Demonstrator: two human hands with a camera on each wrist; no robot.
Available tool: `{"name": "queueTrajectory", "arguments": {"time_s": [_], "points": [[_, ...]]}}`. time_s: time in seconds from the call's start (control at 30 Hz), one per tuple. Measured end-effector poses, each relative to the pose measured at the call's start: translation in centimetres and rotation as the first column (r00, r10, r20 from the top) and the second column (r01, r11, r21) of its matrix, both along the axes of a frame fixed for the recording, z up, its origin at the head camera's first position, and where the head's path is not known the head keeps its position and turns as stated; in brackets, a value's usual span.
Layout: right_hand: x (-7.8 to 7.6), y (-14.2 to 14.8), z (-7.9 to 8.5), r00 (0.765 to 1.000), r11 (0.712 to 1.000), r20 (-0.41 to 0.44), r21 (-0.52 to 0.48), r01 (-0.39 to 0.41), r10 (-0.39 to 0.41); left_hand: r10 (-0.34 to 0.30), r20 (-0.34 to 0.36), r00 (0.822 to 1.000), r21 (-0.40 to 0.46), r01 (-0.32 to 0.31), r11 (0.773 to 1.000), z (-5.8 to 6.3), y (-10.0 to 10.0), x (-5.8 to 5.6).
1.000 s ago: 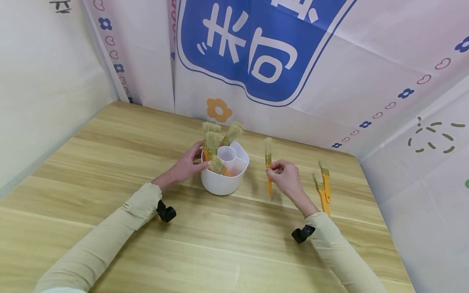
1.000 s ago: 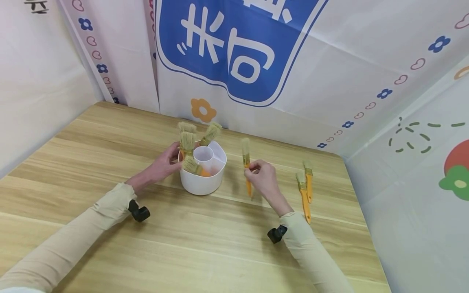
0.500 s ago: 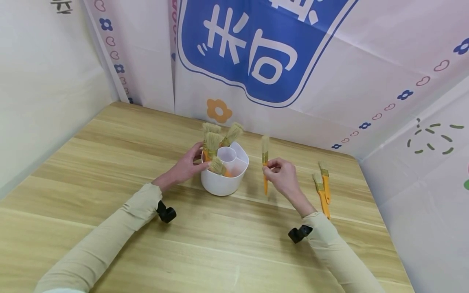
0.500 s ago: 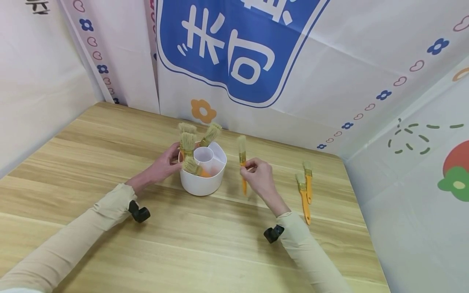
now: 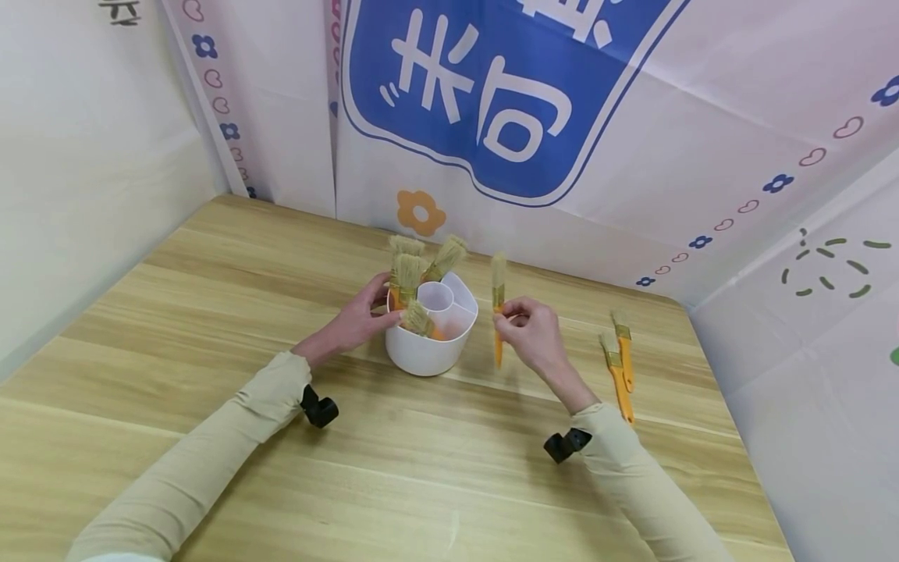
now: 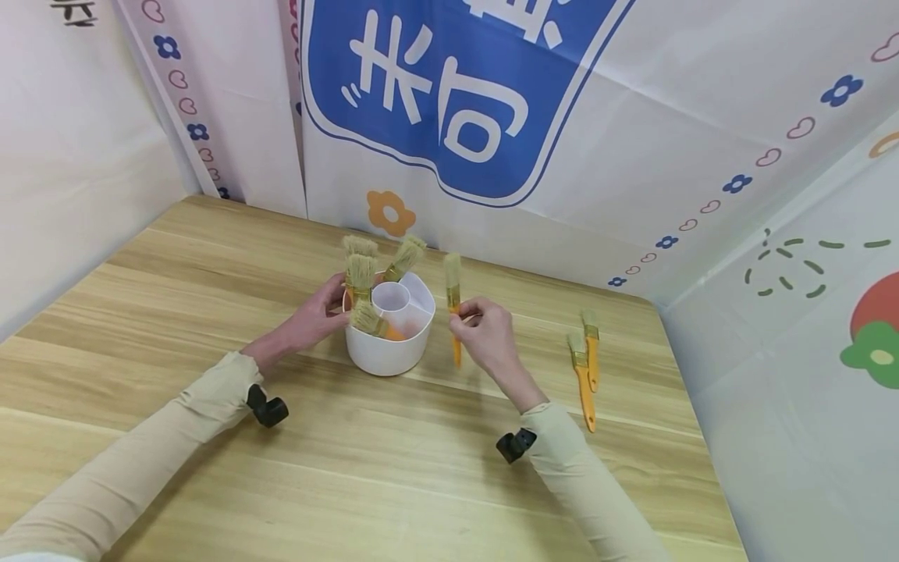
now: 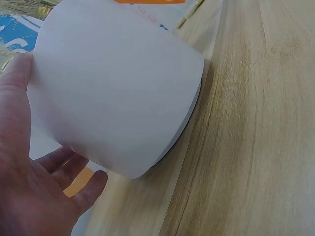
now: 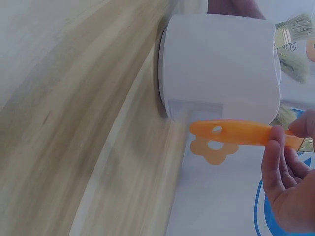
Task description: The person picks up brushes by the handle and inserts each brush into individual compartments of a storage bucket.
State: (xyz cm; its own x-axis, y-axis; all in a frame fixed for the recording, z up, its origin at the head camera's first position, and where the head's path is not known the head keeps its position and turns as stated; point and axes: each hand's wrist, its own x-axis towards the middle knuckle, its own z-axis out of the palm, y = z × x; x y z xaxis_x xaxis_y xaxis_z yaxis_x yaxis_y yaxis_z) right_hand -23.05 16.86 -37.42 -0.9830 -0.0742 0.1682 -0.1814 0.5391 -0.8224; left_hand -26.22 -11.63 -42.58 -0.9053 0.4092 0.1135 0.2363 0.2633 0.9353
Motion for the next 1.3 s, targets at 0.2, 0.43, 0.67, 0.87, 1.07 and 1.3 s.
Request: {"name": "queueTrajectory", "arguments": {"time_s": [0.2, 0.43, 0.67, 0.87, 1.07, 1.3], "points": [[0.2, -0.7, 0.6, 1.0, 1.0, -0.009, -0.015, -0.006, 0.006, -0.001, 0.007, 1.0, 0.001, 0.001, 1.0, 0.0, 0.0, 0.0], [0.7, -1.7, 1.3, 0.999, 0.998, -0.014, -0.058, -0.031, 0.03, 0.004, 0.006, 1.0, -0.001, -0.004, 1.0, 0.0, 0.0, 0.0], [0.7, -2.6, 1.8, 0.998, 0.994, -0.036, -0.099, -0.047, 0.044, 0.007, 0.002, 1.0, -0.002, -0.007, 1.0, -0.2, 0.1, -0.1], [0.5, -3.2, 2.3, 0.998, 0.988, -0.038, -0.143, -0.053, 0.048, 0.005, 0.003, 1.0, 0.009, -0.005, 1.0, 0.0, 0.1, -0.1], [0.8, -3.8, 3.0, 0.998, 0.97, -0.049, -0.239, -0.036, 0.025, 0.003, 0.003, 1.0, -0.001, -0.003, 1.0, 0.3, 0.1, 0.1], [0.7, -4.3, 3.4, 0.995, 0.911, -0.097, -0.41, -0.038, -0.002, 0.003, 0.005, 1.0, 0.004, -0.003, 1.0, 0.4, 0.1, 0.2]]}}
